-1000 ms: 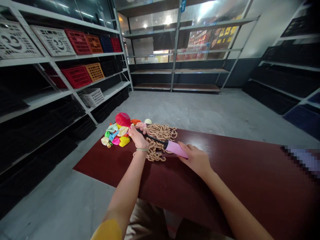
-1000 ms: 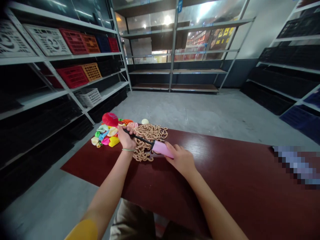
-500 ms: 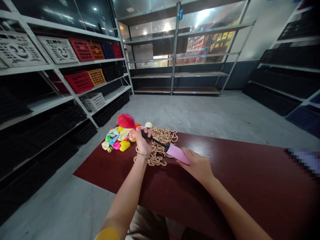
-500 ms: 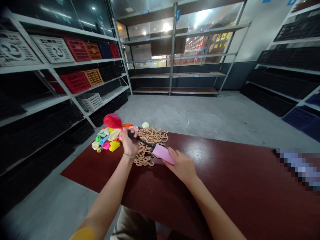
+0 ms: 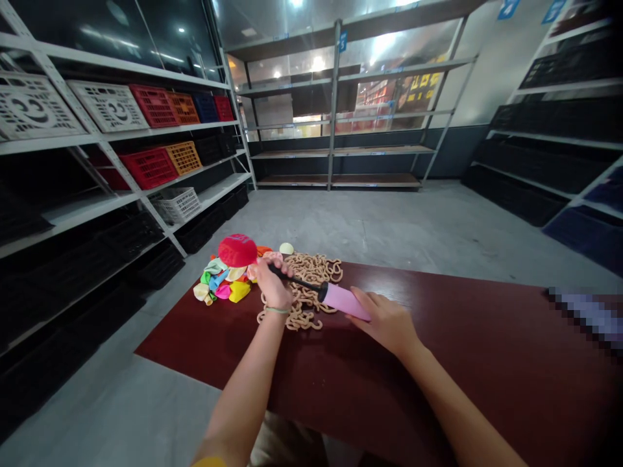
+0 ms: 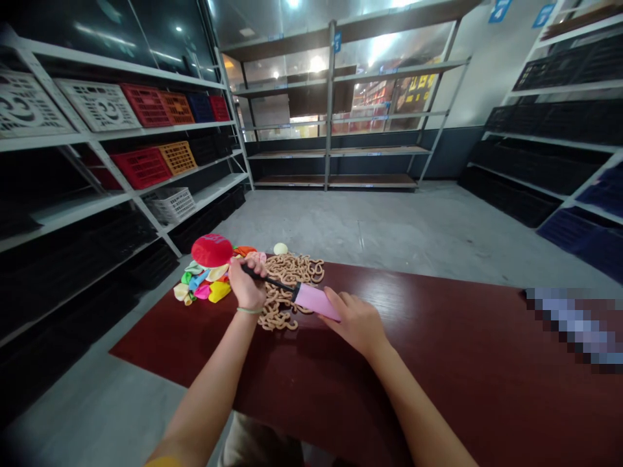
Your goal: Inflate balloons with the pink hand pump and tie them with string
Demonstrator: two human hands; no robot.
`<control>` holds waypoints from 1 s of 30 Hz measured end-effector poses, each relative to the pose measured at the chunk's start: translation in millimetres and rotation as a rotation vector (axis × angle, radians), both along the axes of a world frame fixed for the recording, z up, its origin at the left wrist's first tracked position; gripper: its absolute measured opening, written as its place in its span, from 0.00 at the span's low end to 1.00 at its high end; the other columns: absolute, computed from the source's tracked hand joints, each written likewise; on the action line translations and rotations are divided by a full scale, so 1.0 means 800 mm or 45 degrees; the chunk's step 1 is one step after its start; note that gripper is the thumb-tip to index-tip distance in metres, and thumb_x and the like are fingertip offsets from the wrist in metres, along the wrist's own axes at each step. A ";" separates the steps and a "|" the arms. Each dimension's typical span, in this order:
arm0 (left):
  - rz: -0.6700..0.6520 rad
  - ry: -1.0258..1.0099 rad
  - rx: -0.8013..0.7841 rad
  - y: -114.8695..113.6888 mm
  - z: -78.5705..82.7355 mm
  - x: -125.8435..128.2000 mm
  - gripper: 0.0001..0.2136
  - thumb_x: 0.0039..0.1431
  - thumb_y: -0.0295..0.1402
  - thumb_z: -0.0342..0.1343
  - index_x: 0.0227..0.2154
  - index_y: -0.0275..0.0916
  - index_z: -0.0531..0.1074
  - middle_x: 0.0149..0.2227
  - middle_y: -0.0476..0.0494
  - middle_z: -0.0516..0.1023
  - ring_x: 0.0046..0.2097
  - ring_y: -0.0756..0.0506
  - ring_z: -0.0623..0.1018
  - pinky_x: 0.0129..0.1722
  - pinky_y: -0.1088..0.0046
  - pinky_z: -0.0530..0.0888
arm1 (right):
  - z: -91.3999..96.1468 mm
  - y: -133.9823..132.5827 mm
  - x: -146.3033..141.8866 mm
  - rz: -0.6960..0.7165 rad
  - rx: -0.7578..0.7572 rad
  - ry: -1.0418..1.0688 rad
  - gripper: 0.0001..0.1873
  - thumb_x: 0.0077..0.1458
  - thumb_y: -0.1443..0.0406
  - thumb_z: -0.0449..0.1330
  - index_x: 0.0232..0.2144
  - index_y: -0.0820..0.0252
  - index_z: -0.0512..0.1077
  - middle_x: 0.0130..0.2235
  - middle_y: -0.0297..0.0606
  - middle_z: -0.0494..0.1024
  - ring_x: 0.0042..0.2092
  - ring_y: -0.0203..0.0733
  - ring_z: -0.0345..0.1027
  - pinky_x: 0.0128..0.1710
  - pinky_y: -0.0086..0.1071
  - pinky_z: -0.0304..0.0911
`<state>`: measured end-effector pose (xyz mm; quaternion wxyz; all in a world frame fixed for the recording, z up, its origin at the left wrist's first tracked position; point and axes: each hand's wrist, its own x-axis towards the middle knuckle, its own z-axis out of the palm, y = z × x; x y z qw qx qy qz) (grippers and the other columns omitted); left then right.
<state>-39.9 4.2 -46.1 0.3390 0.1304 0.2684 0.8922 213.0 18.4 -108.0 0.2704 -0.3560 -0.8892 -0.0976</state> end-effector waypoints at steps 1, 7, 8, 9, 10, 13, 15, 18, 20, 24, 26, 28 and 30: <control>0.048 -0.027 -0.008 0.000 0.002 -0.011 0.14 0.61 0.45 0.54 0.28 0.42 0.59 0.21 0.55 0.59 0.19 0.55 0.62 0.18 0.78 0.57 | 0.000 0.001 0.002 0.001 0.006 -0.011 0.26 0.61 0.50 0.53 0.57 0.56 0.67 0.43 0.41 0.79 0.38 0.42 0.72 0.34 0.32 0.61; 0.127 -0.114 0.007 0.002 0.004 -0.015 0.13 0.64 0.42 0.49 0.27 0.41 0.58 0.20 0.56 0.56 0.17 0.56 0.58 0.16 0.78 0.53 | 0.002 -0.016 -0.018 -0.113 -0.048 -0.004 0.25 0.59 0.50 0.55 0.54 0.53 0.69 0.39 0.40 0.79 0.35 0.42 0.72 0.31 0.31 0.59; 0.089 -0.083 -0.003 0.003 0.002 -0.002 0.13 0.64 0.42 0.50 0.28 0.41 0.58 0.20 0.56 0.57 0.17 0.56 0.59 0.15 0.78 0.54 | 0.002 -0.021 -0.023 -0.127 -0.068 0.014 0.25 0.59 0.50 0.55 0.54 0.54 0.69 0.39 0.40 0.79 0.34 0.42 0.72 0.31 0.31 0.59; 0.042 -0.046 -0.027 0.003 0.000 0.014 0.13 0.62 0.42 0.52 0.28 0.41 0.58 0.20 0.56 0.57 0.17 0.56 0.59 0.15 0.78 0.54 | 0.002 -0.026 -0.028 -0.139 -0.094 0.041 0.25 0.59 0.50 0.55 0.54 0.54 0.69 0.39 0.40 0.79 0.34 0.42 0.72 0.30 0.31 0.60; -0.037 0.012 -0.039 0.004 -0.003 0.030 0.13 0.62 0.42 0.53 0.28 0.41 0.59 0.20 0.56 0.58 0.18 0.56 0.60 0.15 0.78 0.55 | 0.002 -0.030 -0.032 -0.151 -0.123 0.076 0.25 0.58 0.50 0.55 0.54 0.54 0.68 0.39 0.40 0.79 0.34 0.42 0.72 0.30 0.31 0.61; -0.236 0.127 -0.057 0.003 -0.007 0.065 0.14 0.60 0.45 0.55 0.28 0.41 0.60 0.21 0.55 0.60 0.18 0.55 0.62 0.16 0.78 0.58 | 0.003 -0.034 -0.037 -0.156 -0.190 0.159 0.24 0.58 0.51 0.56 0.54 0.54 0.67 0.40 0.39 0.79 0.34 0.42 0.73 0.32 0.32 0.63; -0.272 0.144 -0.071 0.000 -0.006 0.067 0.16 0.59 0.46 0.55 0.27 0.41 0.60 0.20 0.55 0.61 0.18 0.55 0.62 0.16 0.78 0.60 | 0.004 -0.031 -0.036 -0.113 -0.188 0.139 0.25 0.59 0.50 0.55 0.55 0.54 0.66 0.40 0.39 0.79 0.35 0.42 0.74 0.32 0.32 0.64; -0.183 0.110 -0.078 -0.005 0.003 0.041 0.16 0.59 0.45 0.55 0.27 0.41 0.59 0.20 0.56 0.59 0.17 0.55 0.61 0.16 0.78 0.59 | 0.004 -0.020 -0.026 -0.037 -0.110 0.044 0.26 0.61 0.50 0.53 0.57 0.55 0.65 0.42 0.41 0.79 0.37 0.42 0.73 0.34 0.32 0.63; -0.087 0.059 -0.059 -0.008 0.008 0.015 0.14 0.60 0.42 0.55 0.27 0.41 0.58 0.20 0.56 0.58 0.18 0.55 0.61 0.16 0.78 0.59 | 0.004 -0.010 -0.014 -0.009 -0.026 -0.012 0.26 0.62 0.50 0.53 0.57 0.56 0.66 0.43 0.41 0.79 0.38 0.43 0.72 0.35 0.32 0.62; 0.027 -0.062 -0.047 -0.008 0.008 -0.029 0.12 0.59 0.36 0.54 0.25 0.41 0.57 0.20 0.56 0.56 0.18 0.56 0.60 0.16 0.79 0.56 | 0.003 0.005 0.008 -0.014 0.092 -0.105 0.26 0.62 0.51 0.54 0.57 0.56 0.67 0.41 0.41 0.78 0.39 0.42 0.71 0.35 0.32 0.57; 0.046 -0.102 -0.044 -0.006 0.004 -0.037 0.12 0.57 0.34 0.54 0.25 0.40 0.56 0.20 0.57 0.55 0.17 0.56 0.59 0.16 0.79 0.55 | 0.004 0.006 0.011 -0.039 0.117 -0.111 0.26 0.61 0.51 0.55 0.57 0.55 0.68 0.39 0.40 0.78 0.38 0.42 0.70 0.34 0.32 0.55; 0.036 -0.104 -0.025 -0.001 0.001 -0.030 0.11 0.55 0.31 0.54 0.24 0.40 0.56 0.20 0.57 0.55 0.17 0.57 0.58 0.16 0.79 0.54 | 0.002 0.002 0.005 -0.054 0.121 -0.074 0.26 0.61 0.50 0.55 0.56 0.55 0.68 0.38 0.40 0.78 0.36 0.41 0.69 0.33 0.32 0.53; -0.025 -0.071 -0.008 0.005 -0.001 -0.006 0.10 0.53 0.29 0.54 0.24 0.40 0.56 0.20 0.57 0.55 0.17 0.57 0.58 0.16 0.79 0.53 | -0.001 -0.005 -0.005 -0.077 0.102 -0.009 0.26 0.61 0.50 0.55 0.56 0.55 0.68 0.37 0.39 0.78 0.35 0.40 0.69 0.32 0.32 0.53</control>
